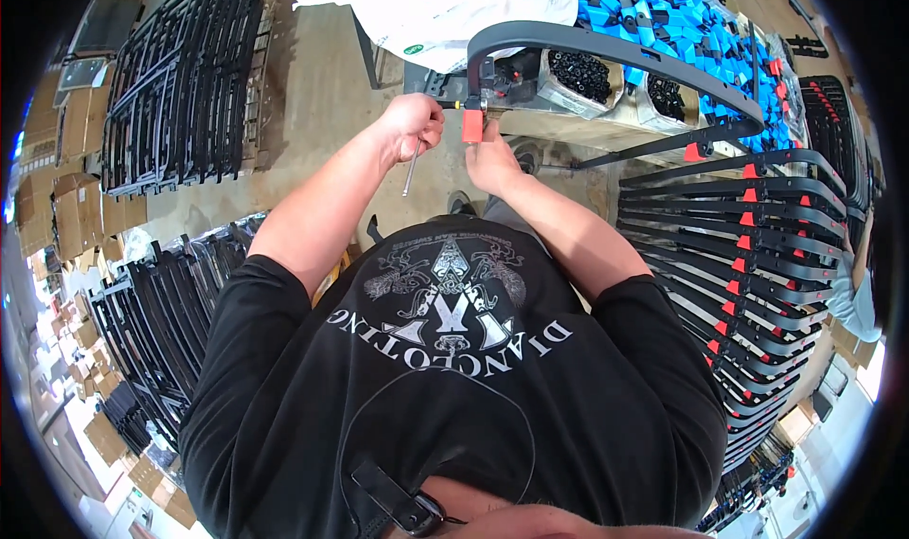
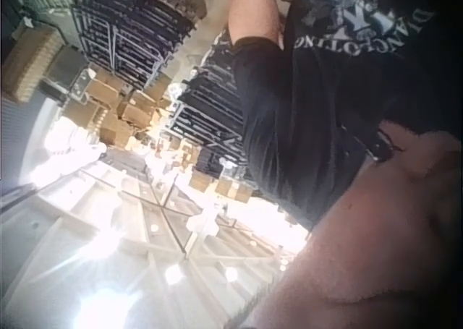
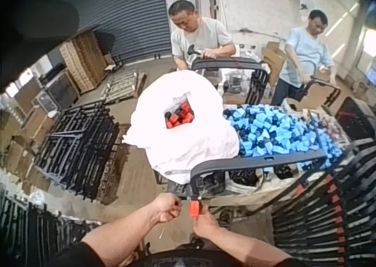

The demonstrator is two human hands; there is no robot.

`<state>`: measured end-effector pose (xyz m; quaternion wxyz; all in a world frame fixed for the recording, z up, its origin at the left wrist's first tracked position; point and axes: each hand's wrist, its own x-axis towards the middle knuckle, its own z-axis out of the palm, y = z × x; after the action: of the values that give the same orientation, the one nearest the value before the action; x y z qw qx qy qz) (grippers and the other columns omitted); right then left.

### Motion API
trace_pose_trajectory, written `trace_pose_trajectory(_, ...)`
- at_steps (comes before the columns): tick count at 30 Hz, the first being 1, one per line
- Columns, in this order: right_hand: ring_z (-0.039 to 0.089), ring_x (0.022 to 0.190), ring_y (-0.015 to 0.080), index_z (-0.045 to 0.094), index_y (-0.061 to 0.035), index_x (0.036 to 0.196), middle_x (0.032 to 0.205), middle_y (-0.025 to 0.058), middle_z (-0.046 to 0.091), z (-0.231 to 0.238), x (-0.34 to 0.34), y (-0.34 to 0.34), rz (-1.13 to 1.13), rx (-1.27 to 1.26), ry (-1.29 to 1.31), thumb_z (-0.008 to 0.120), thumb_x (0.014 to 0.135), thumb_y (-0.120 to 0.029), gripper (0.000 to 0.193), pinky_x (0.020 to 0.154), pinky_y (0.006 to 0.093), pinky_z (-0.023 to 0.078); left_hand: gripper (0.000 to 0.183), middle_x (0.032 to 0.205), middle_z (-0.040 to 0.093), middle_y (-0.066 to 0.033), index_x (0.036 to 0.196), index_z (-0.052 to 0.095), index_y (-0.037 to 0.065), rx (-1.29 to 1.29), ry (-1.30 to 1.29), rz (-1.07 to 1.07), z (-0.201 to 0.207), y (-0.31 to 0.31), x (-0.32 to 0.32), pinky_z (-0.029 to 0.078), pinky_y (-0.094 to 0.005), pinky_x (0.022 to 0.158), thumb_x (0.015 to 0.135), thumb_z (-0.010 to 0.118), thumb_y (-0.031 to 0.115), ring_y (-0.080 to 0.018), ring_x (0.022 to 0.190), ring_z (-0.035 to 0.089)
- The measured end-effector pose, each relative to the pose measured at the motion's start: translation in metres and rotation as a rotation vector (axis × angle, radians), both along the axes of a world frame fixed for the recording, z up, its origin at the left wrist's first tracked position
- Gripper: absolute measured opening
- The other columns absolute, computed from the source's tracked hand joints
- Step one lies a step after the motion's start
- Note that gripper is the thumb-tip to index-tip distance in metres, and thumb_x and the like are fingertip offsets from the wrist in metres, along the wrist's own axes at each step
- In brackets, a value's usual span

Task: Assembling metal frames by attaching various plastic components and stacking the completed units.

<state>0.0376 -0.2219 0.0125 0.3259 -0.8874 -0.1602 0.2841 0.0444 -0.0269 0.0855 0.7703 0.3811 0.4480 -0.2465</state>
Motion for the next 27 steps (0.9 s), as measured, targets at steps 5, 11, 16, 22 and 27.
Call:
trace_pose_trajectory(5, 0.064, 0.106, 0.0492, 0.034, 0.0106, 0.129, 0.11, 0.0356, 0.064, -0.001, -0.001, 0.001, -0.018, 0.038, 0.012, 0.053, 0.094, -0.022, 0.051, 0.092, 0.0534, 0.051, 0.017, 0.071, 0.047, -0.0042, 0.083, 0.05, 0.002, 0.143, -0.093, 0.013, 0.011, -0.02, -0.011, 0.027, -0.0232, 0.038, 0.096, 0.057, 0.01, -0.0072, 0.046, 0.035)
trace_pose_trajectory(11, 0.062, 0.106, 0.0511, 0.038, 0.0038, 0.128, 0.109, 0.0349, 0.064, -0.005, -0.005, 0.004, -0.104, 0.08, 0.006, 0.054, 0.094, -0.017, 0.043, 0.091, 0.0545, 0.05, 0.017, 0.07, 0.054, -0.0038, 0.086, 0.059, 0.004, 0.326, -0.064, -0.285, 0.038, -0.031, -0.057, 0.032, -0.0261, 0.039, 0.095, 0.064, 0.018, -0.0093, 0.047, 0.043)
trace_pose_trajectory(16, 0.06, 0.107, 0.0531, 0.036, 0.0018, 0.129, 0.11, 0.0345, 0.064, -0.021, -0.002, 0.005, -0.145, 0.232, -0.047, 0.054, 0.095, -0.017, 0.043, 0.091, 0.0564, 0.048, 0.022, 0.072, 0.063, -0.0128, 0.079, 0.057, 0.002, 1.022, -0.272, -0.517, 0.006, -0.043, -0.074, 0.051, -0.0421, 0.061, 0.081, 0.07, 0.02, -0.025, 0.065, 0.062)
trace_pose_trajectory(22, 0.062, 0.104, 0.0523, 0.034, 0.0047, 0.127, 0.107, 0.0357, 0.064, -0.01, -0.007, 0.01, -0.219, 0.198, -0.025, 0.053, 0.096, -0.018, 0.043, 0.091, 0.056, 0.049, 0.023, 0.077, 0.065, -0.0178, 0.093, 0.055, 0.002, 1.171, -0.4, -0.467, -0.051, -0.05, -0.085, 0.052, -0.0466, 0.072, 0.082, 0.067, 0.018, -0.0358, 0.074, 0.066)
trace_pose_trajectory(27, 0.063, 0.104, 0.0514, 0.033, 0.006, 0.127, 0.107, 0.0365, 0.064, 0.001, -0.01, 0.014, -0.211, 0.123, 0.044, 0.053, 0.096, -0.02, 0.044, 0.091, 0.0554, 0.05, 0.026, 0.08, 0.066, -0.0189, 0.101, 0.051, 0.004, 1.249, -0.446, -0.329, -0.098, -0.058, -0.079, 0.052, -0.0485, 0.073, 0.085, 0.065, 0.019, -0.0395, 0.078, 0.066)
